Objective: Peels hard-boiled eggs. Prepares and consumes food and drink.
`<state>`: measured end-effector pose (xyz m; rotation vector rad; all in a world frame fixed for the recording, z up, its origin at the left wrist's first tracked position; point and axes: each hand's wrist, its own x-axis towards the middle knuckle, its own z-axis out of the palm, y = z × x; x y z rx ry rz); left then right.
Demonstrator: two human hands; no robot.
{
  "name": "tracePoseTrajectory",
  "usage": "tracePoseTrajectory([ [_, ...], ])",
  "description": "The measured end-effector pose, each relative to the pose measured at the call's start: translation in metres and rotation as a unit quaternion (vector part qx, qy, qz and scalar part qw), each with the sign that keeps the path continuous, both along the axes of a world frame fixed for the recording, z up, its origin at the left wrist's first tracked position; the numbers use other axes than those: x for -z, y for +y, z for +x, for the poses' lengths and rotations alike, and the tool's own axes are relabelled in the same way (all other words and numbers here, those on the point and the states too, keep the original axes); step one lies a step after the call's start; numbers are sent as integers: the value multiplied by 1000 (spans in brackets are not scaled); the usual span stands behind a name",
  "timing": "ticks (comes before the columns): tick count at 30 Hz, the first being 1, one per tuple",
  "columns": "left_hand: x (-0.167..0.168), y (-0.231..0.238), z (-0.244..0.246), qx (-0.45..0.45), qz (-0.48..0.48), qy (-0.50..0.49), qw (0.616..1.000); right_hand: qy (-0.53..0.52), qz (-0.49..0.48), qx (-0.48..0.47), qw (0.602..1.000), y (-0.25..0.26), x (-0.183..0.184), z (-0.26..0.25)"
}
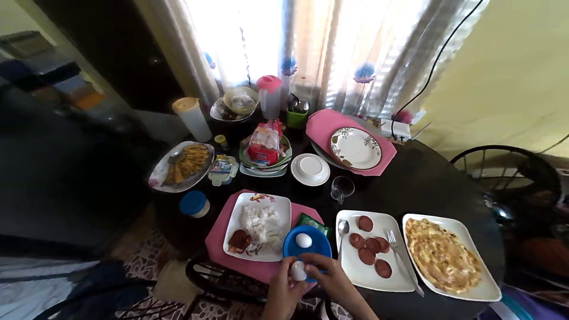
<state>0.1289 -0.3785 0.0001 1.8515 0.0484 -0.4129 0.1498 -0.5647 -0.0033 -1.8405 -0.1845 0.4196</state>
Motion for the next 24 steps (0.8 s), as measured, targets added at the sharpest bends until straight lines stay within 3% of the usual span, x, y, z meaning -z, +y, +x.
tracePoseTrajectory([
  [7,10,-16,7,6,29,-3,1000,74,26,55,995,-10,19,9],
  [14,22,-19,8,2,-31,6,1000,109,33,6,994,-22,19,18],
  [18,24,-24,10,0,3,-5,1000,103,14,11,994,-22,23,19],
  [24,29,-19,10,8,-58,59,997,106,6,-21,994,-28,20,25],
])
